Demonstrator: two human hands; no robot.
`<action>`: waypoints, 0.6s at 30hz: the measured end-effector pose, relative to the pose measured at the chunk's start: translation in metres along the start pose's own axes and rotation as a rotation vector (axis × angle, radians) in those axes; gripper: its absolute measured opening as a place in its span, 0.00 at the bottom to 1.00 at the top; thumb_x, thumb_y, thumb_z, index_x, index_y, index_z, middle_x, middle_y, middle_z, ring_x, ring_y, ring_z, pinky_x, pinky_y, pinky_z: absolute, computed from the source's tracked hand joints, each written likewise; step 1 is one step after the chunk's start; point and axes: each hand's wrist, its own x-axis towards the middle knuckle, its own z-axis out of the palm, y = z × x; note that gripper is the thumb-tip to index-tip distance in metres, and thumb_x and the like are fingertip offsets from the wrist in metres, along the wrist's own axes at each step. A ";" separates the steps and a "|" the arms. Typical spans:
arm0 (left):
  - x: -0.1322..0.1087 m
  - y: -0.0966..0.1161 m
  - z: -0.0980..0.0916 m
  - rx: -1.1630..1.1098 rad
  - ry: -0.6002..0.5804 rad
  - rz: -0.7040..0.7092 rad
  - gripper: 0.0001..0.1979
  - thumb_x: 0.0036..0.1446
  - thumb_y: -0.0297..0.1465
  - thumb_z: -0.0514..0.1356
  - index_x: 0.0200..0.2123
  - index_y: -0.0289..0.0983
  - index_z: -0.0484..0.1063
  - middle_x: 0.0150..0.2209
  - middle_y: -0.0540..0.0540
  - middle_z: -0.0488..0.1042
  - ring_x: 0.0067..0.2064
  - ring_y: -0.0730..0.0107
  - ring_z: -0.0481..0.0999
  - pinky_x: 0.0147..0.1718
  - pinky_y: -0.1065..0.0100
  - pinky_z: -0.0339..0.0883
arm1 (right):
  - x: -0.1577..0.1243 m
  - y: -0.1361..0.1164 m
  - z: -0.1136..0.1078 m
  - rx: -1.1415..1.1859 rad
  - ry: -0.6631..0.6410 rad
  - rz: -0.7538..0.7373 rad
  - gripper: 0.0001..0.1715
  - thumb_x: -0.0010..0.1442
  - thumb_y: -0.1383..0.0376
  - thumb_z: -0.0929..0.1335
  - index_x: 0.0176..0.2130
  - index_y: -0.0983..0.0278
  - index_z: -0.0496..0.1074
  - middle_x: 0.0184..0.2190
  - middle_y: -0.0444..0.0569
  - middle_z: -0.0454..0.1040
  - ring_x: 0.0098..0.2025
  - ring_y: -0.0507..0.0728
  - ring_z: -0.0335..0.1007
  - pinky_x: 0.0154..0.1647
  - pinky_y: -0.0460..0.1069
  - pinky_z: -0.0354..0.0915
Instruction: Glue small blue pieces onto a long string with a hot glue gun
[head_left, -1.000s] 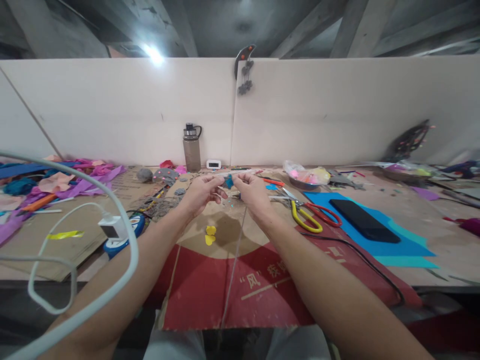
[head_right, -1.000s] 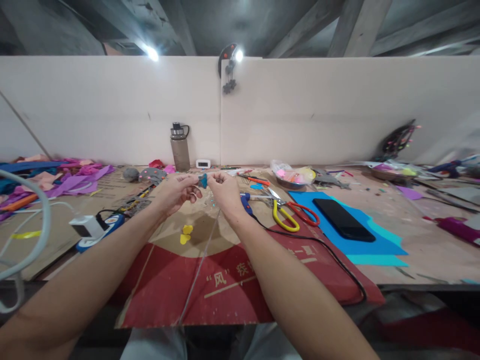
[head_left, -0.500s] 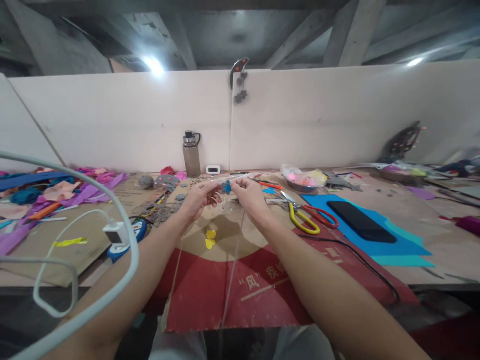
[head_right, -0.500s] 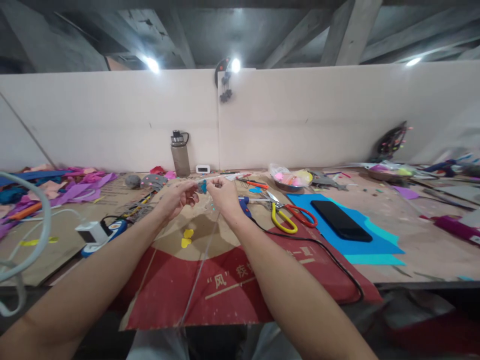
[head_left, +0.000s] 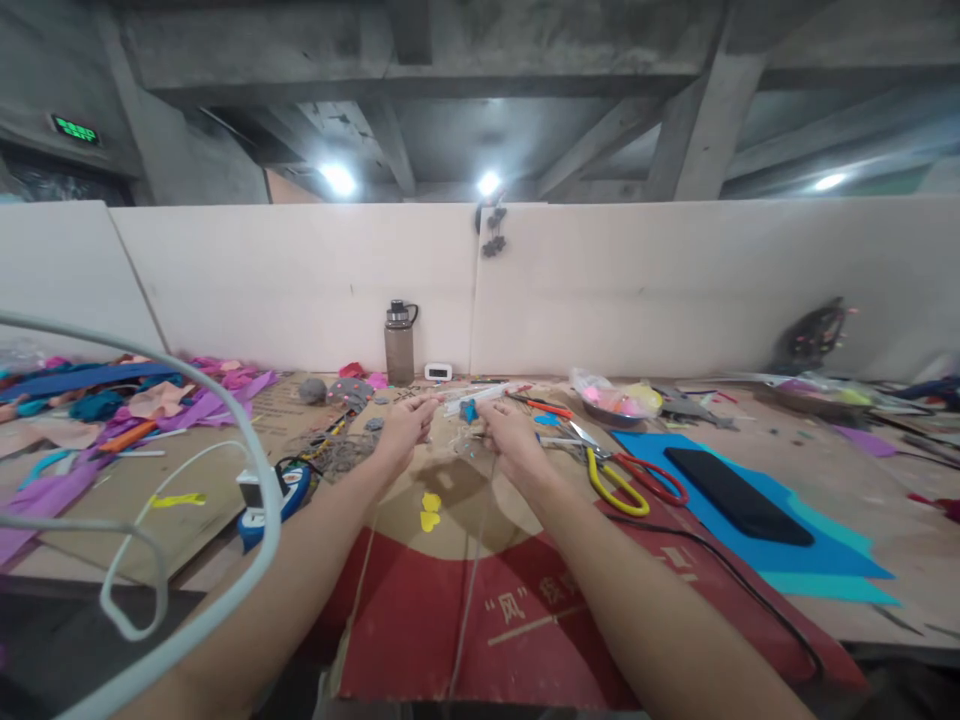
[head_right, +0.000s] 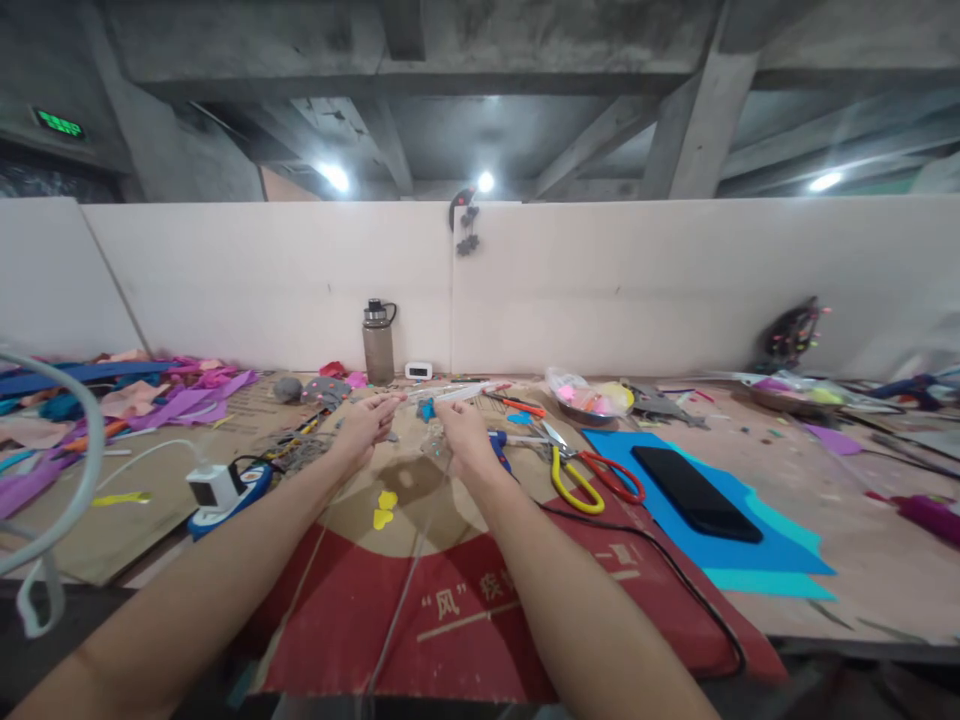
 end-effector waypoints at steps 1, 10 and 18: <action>0.001 -0.001 -0.001 -0.002 -0.001 -0.013 0.22 0.43 0.44 0.66 0.36 0.32 0.71 0.15 0.61 0.48 0.15 0.85 0.42 0.16 0.76 0.35 | 0.001 0.000 -0.001 0.027 -0.014 0.020 0.17 0.41 0.58 0.71 0.21 0.61 0.58 0.12 0.33 0.50 0.16 0.45 0.39 0.15 0.43 0.37; -0.002 -0.001 0.003 0.026 -0.019 0.020 0.21 0.49 0.48 0.61 0.29 0.33 0.69 0.16 0.59 0.48 0.16 0.84 0.44 0.16 0.74 0.36 | 0.004 -0.022 -0.019 0.366 -0.413 0.101 0.22 0.43 0.60 0.74 0.25 0.62 0.56 0.20 0.34 0.45 0.19 0.45 0.34 0.15 0.41 0.37; -0.010 0.002 0.016 0.122 -0.057 -0.002 0.19 0.49 0.46 0.60 0.26 0.33 0.70 0.15 0.58 0.54 0.15 0.83 0.48 0.16 0.74 0.39 | -0.015 -0.036 -0.027 0.283 -0.701 0.033 0.22 0.43 0.54 0.72 0.25 0.61 0.58 0.24 0.38 0.47 0.22 0.47 0.38 0.19 0.44 0.42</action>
